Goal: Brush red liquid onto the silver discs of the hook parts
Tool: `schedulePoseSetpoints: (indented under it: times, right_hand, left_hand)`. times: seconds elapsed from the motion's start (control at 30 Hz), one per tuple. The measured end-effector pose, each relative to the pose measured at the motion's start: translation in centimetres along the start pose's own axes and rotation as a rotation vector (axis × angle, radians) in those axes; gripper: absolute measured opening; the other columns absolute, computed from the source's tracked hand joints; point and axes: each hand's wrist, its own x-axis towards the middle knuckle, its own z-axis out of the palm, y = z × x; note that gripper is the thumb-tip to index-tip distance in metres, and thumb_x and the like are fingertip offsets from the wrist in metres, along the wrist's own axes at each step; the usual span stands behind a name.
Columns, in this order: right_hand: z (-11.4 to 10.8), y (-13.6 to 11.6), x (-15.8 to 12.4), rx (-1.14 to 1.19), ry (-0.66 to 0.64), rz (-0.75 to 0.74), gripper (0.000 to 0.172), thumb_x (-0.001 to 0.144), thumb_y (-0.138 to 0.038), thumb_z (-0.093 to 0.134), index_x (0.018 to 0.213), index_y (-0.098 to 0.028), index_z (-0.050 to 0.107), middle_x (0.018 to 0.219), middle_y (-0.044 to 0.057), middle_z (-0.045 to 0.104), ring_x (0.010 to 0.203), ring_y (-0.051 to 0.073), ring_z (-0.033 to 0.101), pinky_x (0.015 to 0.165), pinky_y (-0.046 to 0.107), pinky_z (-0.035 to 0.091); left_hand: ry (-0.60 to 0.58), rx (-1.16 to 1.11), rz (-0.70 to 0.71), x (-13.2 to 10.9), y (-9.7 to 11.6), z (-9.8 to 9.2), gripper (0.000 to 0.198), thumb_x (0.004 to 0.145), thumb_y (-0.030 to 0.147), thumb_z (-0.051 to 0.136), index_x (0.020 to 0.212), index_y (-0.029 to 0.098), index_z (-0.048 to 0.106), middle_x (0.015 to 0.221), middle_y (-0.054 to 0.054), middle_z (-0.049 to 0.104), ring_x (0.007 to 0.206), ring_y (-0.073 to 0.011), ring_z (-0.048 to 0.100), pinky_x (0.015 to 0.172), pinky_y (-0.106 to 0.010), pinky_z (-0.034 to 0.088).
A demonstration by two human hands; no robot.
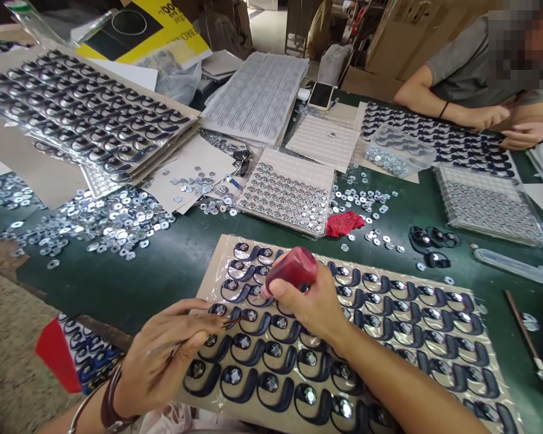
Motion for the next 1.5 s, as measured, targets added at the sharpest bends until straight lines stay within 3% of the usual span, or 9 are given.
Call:
schedulePoseSetpoints:
  times: [0.17, 0.23, 0.33, 0.5, 0.73, 1.0, 1.2, 1.5]
  right_hand:
    - [-0.1, 1.4, 1.1, -0.187, 0.116, 0.004, 0.022, 0.075, -0.036, 0.069, 0.084, -0.018, 0.06, 0.067, 0.002, 0.068, 0.059, 0.018, 0.066, 0.058, 0.029, 0.054]
    - [0.3, 2.4, 1.2, -0.218, 0.157, -0.035, 0.018, 0.077, -0.032, 0.067, 0.085, -0.019, 0.059, 0.065, 0.002, 0.068, 0.058, 0.018, 0.067, 0.055, 0.028, 0.053]
    - [0.8, 3.3, 1.2, -0.206, 0.167, -0.076, 0.012, 0.079, -0.028, 0.064, 0.086, -0.019, 0.059, 0.062, 0.001, 0.069, 0.055, 0.018, 0.067, 0.054, 0.027, 0.053]
    - [1.1, 3.4, 1.2, -0.135, 0.066, -0.063, 0.013, 0.08, -0.027, 0.062, 0.089, -0.02, 0.056, 0.062, 0.0, 0.07, 0.055, 0.017, 0.067, 0.058, 0.028, 0.054]
    - [1.0, 4.0, 1.1, -0.221, 0.013, -0.054, 0.016, 0.08, -0.033, 0.061, 0.088, -0.02, 0.057, 0.064, 0.001, 0.069, 0.056, 0.018, 0.066, 0.059, 0.029, 0.054]
    - [1.0, 4.0, 1.1, -0.275, 0.036, -0.074, 0.017, 0.08, -0.032, 0.062, 0.089, -0.02, 0.057, 0.065, 0.001, 0.069, 0.056, 0.017, 0.065, 0.058, 0.028, 0.053]
    - [1.0, 3.9, 1.2, -0.354, 0.118, -0.137, 0.014, 0.079, -0.031, 0.063, 0.087, -0.02, 0.059, 0.066, 0.001, 0.068, 0.057, 0.016, 0.064, 0.06, 0.027, 0.052]
    - [1.1, 3.8, 1.1, -0.306, 0.137, -0.092, 0.015, 0.079, -0.031, 0.063, 0.086, -0.02, 0.059, 0.064, 0.001, 0.069, 0.056, 0.017, 0.065, 0.06, 0.028, 0.053]
  left_hand:
    - [-0.096, 0.314, 0.327, 0.4, 0.1, 0.0, 0.024, 0.09, 0.014, 0.044, 0.106, 0.005, 0.06, 0.1, -0.013, 0.069, 0.094, -0.0181, 0.067, 0.093, -0.036, 0.051]
    - [-0.111, 0.391, 0.382, 0.5, -0.1, 0.4, 0.024, 0.089, 0.014, 0.048, 0.106, 0.004, 0.06, 0.103, -0.014, 0.068, 0.1, -0.0191, 0.065, 0.098, -0.037, 0.048]
    - [-0.13, 0.43, 0.394, 0.4, -0.6, 1.0, 0.024, 0.088, 0.013, 0.051, 0.108, 0.005, 0.06, 0.108, -0.014, 0.067, 0.106, -0.0199, 0.062, 0.101, -0.037, 0.046]
    - [-0.146, 0.469, 0.417, 0.3, -0.6, 1.6, 0.024, 0.087, 0.015, 0.053, 0.107, 0.004, 0.062, 0.108, -0.015, 0.066, 0.101, -0.022, 0.064, 0.096, -0.04, 0.049]
    - [-0.134, 0.51, 0.453, 0.5, 0.2, 2.0, 0.025, 0.089, 0.012, 0.043, 0.1, 0.002, 0.064, 0.102, -0.018, 0.068, 0.101, -0.026, 0.064, 0.093, -0.041, 0.052]
    - [-0.096, 0.503, 0.446, 0.5, 0.3, 2.2, 0.024, 0.09, 0.012, 0.044, 0.099, 0.002, 0.064, 0.099, -0.018, 0.068, 0.099, -0.0252, 0.065, 0.096, -0.04, 0.049]
    - [-0.116, 0.525, 0.467, 0.4, 0.1, 2.1, 0.025, 0.088, 0.01, 0.042, 0.099, 0.003, 0.064, 0.099, -0.017, 0.069, 0.098, -0.025, 0.065, 0.089, -0.039, 0.054]
    - [-0.109, 0.529, 0.445, 0.9, 0.5, 1.8, 0.023, 0.088, 0.012, 0.045, 0.097, 0.005, 0.065, 0.096, -0.014, 0.07, 0.097, -0.0227, 0.066, 0.091, -0.038, 0.053]
